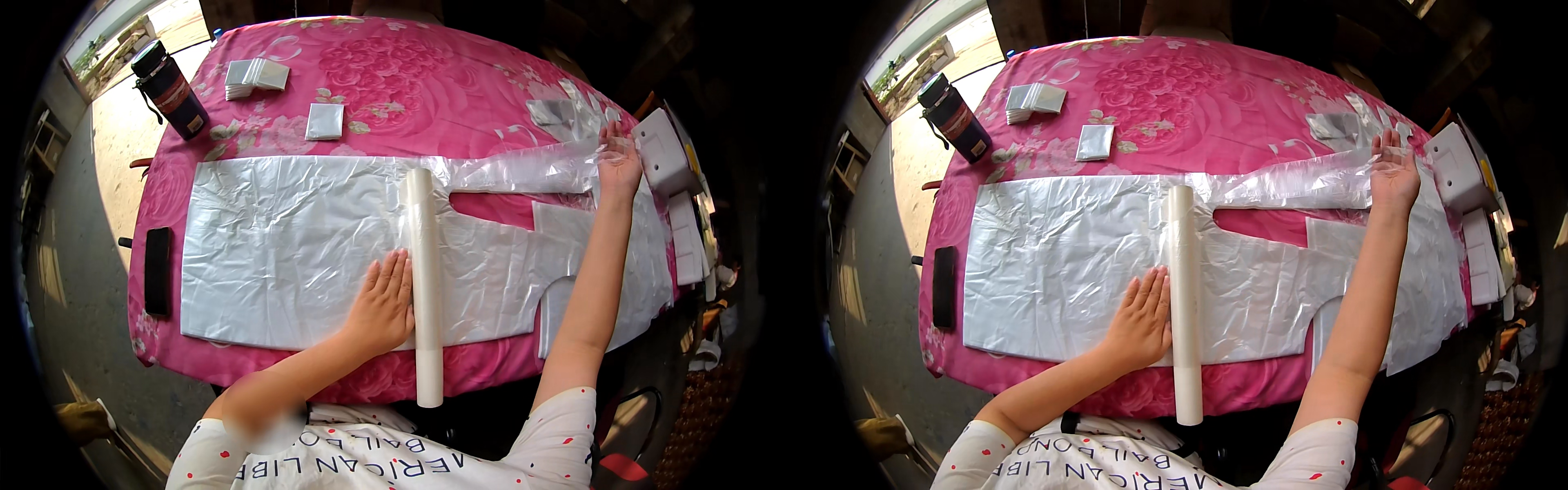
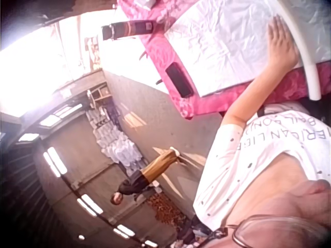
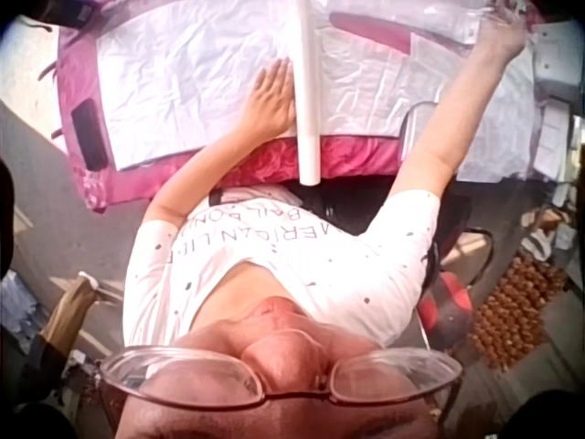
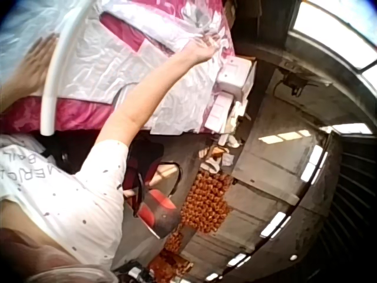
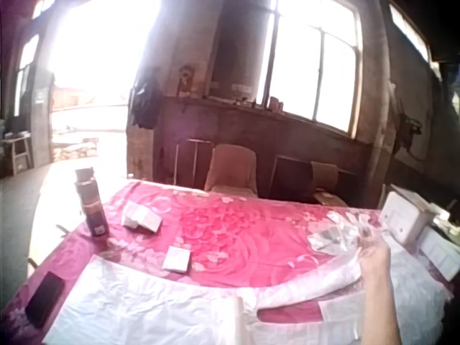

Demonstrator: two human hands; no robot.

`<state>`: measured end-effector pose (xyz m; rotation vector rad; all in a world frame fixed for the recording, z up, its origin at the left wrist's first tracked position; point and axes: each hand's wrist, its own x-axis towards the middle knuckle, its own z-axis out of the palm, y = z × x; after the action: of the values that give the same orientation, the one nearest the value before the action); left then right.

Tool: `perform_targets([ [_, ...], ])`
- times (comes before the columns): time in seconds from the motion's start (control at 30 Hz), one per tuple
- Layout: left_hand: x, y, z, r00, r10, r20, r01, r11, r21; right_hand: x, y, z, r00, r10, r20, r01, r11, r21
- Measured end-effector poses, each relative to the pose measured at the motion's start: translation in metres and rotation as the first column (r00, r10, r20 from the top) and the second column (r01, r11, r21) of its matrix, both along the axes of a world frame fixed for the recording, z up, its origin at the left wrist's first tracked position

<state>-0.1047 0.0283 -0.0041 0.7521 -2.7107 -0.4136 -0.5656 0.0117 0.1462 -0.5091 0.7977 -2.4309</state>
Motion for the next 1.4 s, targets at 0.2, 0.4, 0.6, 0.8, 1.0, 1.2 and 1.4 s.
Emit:
perform_targets([
  [0.2,0.002,-0.002,-0.002,1.000,0.002,0.003,-0.002,0.999,0.047,0.210,-0.064,0.059,0.865,0.184,-0.467,-0.193,0.981,0.029],
  [0.4,-0.003,-0.003,-0.018,0.993,0.021,-0.117,-0.033,0.995,-0.097,0.447,-0.115,-0.037,0.474,0.625,-0.620,-0.525,0.766,0.370],
  [0.6,-0.014,0.002,-0.035,0.989,0.054,-0.140,-0.085,0.969,-0.230,0.555,-0.130,-0.129,-0.036,0.619,-0.785,-0.207,0.764,0.611],
  [0.8,-0.013,0.004,-0.038,0.974,0.100,-0.205,-0.135,0.977,-0.163,0.553,-0.101,-0.104,-0.310,0.656,-0.688,-0.123,0.690,0.713],
  [1.0,0.024,-0.038,0.018,0.897,0.147,-0.417,-0.058,0.974,0.220,0.436,-0.013,-0.054,-0.097,0.443,-0.891,-0.230,0.861,0.453],
  [1.2,-0.017,-0.115,0.038,0.629,0.621,-0.468,0.422,0.233,0.876,0.316,0.061,-0.079,-0.040,0.508,-0.860,0.172,0.852,0.495],
  [1.4,-0.052,-0.140,0.040,0.545,0.838,-0.019,0.497,-0.305,0.812,0.282,0.088,-0.105,-0.101,0.570,-0.815,0.191,0.815,0.547],
])
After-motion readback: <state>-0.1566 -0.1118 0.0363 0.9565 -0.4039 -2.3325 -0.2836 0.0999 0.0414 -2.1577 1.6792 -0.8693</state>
